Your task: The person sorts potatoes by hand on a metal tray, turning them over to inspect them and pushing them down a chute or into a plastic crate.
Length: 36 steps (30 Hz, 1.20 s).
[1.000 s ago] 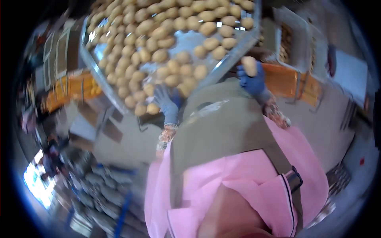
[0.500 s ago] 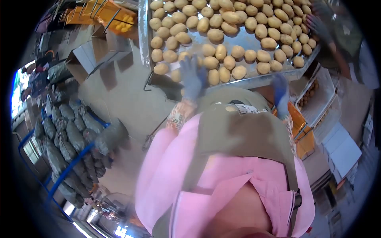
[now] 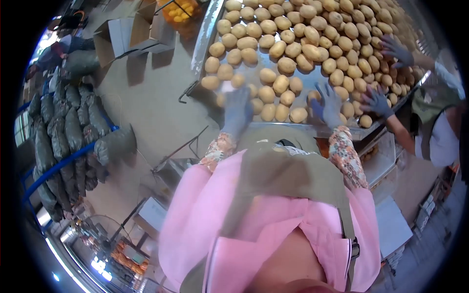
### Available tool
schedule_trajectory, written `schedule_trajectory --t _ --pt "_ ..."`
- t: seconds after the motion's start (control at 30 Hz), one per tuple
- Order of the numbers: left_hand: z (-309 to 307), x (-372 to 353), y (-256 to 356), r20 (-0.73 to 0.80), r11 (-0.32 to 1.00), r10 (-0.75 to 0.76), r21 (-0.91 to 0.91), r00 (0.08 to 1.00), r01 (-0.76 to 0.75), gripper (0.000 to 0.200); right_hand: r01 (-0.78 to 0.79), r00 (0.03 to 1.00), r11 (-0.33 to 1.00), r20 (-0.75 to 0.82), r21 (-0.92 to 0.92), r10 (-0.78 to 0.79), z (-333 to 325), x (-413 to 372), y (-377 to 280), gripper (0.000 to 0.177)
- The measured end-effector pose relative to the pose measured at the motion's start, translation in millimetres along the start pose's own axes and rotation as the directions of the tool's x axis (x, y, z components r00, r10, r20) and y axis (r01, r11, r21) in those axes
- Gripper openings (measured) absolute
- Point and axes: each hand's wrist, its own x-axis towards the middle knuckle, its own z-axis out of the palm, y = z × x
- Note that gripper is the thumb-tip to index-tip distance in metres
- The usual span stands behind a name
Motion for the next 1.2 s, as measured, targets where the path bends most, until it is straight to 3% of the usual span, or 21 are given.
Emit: schedule_trajectory --t 0.03,0.07,0.13,0.17,0.2,0.23,0.27,0.33,0.4,0.47,0.53,0.6,0.67,0.77,0.8,0.87,0.9,0.93,1.0,1.1,1.2 --pt "-2.2 -3.3 -4.6 0.035 0.989 -0.027 -0.144 0.999 0.031 0.05 -0.042 0.976 0.992 0.208 -0.122 0.067 0.0 -10.4 13.1 0.063" --pt "-4.8 -10.3 -7.5 0.075 0.957 -0.045 -0.284 0.996 0.065 0.048 -0.021 0.975 0.993 0.216 -0.117 0.047 -4.9 -17.9 4.9 0.063" --pt "-28.0 -21.0 2.8 0.006 0.985 -0.145 -0.099 0.989 0.145 0.042 0.147 0.887 0.951 0.461 -0.274 -0.004 -23.1 -21.7 -21.5 0.069" --pt "-15.2 -32.7 -11.5 -0.278 0.968 -0.229 -0.163 0.933 0.189 0.046 0.211 0.798 0.961 0.599 -0.181 -0.063 -24.6 -13.8 -39.0 0.073" --pt "0.8 -48.0 -24.5 -0.529 0.949 -0.307 -0.231 0.791 0.214 0.05 0.29 0.836 0.956 0.497 -0.04 -0.233 15.1 -18.8 -34.0 0.072" --pt "24.0 -54.3 -42.0 -0.523 0.846 -0.532 -0.368 0.666 0.387 0.07 0.299 0.851 0.954 0.455 -0.01 -0.262 30.5 -15.7 -48.2 0.07" --pt "33.4 -59.8 -52.9 -0.522 0.837 -0.546 -0.37 0.655 0.402 0.07 0.309 0.865 0.951 0.411 0.018 -0.289 41.5 -13.1 -71.5 0.07" --pt "46.2 -72.6 -76.0 -0.245 0.431 -0.899 -0.342 0.364 0.835 0.094 0.243 0.873 0.969 0.426 0.045 -0.239 36.2 -8.3 -118.2 0.063" --pt "71.4 -83.0 -112.0 -0.081 0.337 -0.941 -0.291 0.328 0.895 0.113 0.168 0.881 0.984 0.437 0.063 -0.179 30.8 -3.2 -132.2 0.058" --pt "67.3 -80.5 -108.1 0.11 0.227 -0.961 -0.217 0.255 0.949 0.121 0.127 0.718 0.802 0.504 0.584 -0.481 26.2 5.1 -128.7 0.046" --pt "58.9 -79.9 -108.3 0.163 0.217 -0.953 -0.222 0.256 0.951 0.125 0.036 0.651 0.832 0.619 0.553 -0.44 -7.1 9.4 -135.7 0.042" --pt "52.4 -83.1 -107.7 0.304 0.286 -0.866 -0.348 0.396 0.893 0.125 -0.146 0.843 0.893 0.525 0.426 -0.113 -16.7 12.5 -110.6 0.041" --pt "60.0 -88.8 -106.6 0.233 0.331 -0.879 -0.329 0.415 0.885 0.119 -0.015 0.976 0.907 0.205 0.421 -0.078 7.8 10.7 -48.5 0.051" --pt "46.0 -102.1 -98.1 0.241 0.487 -0.849 0.009 0.471 0.873 0.074 -0.078 0.956 0.997 0.284 0.02 0.069 -3.1 2.6 -5.1 0.06" --pt "38.3 -107.0 -96.4 0.25 0.479 -0.851 0.006 0.462 0.878 0.074 -0.073 0.954 0.997 0.293 0.011 0.066 0.0 -4.2 -10.5 0.06" --pt "19.5 -110.7 -101.4 0.336 0.308 -0.894 -0.024 0.298 0.951 0.053 -0.247 0.83 0.969 0.518 0.01 0.206 8.5 -12.8 -30.5 0.078" --pt "20.9 -118.6 -107.8 0.336 0.306 -0.894 -0.027 0.297 0.952 0.053 -0.056 0.966 0.987 0.258 0.154 0.014 77.6 -28.2 12.4 0.092" --pt "29.2 -130.6 -117.2 0.319 0.298 -0.898 -0.06 0.301 0.953 0.052 -0.052 0.966 0.987 0.258 0.152 0.011 110.5 -30.9 23.6 0.092" --pt "51.5 -151.0 -137.7 0.275 0.285 -0.91 -0.125 0.309 0.95 0.054 0.294 0.875 0.946 0.438 -0.137 -0.209 146.1 -29.3 25.4 0.097" --pt "94.6 -164.1 -161.4 0.181 0.373 -0.91 -0.03 0.372 0.927 0.056 -0.181 0.793 0.958 0.609 0.223 0.008 56.6 -26.3 -120.4 0.09" --pt "86.6 -160.6 -149.6 0.127 0.391 -0.911 -0.03 0.391 0.92 0.057 -0.091 0.809 0.965 0.584 0.245 -0.072 50.2 -25.3 -167.5 0.081"
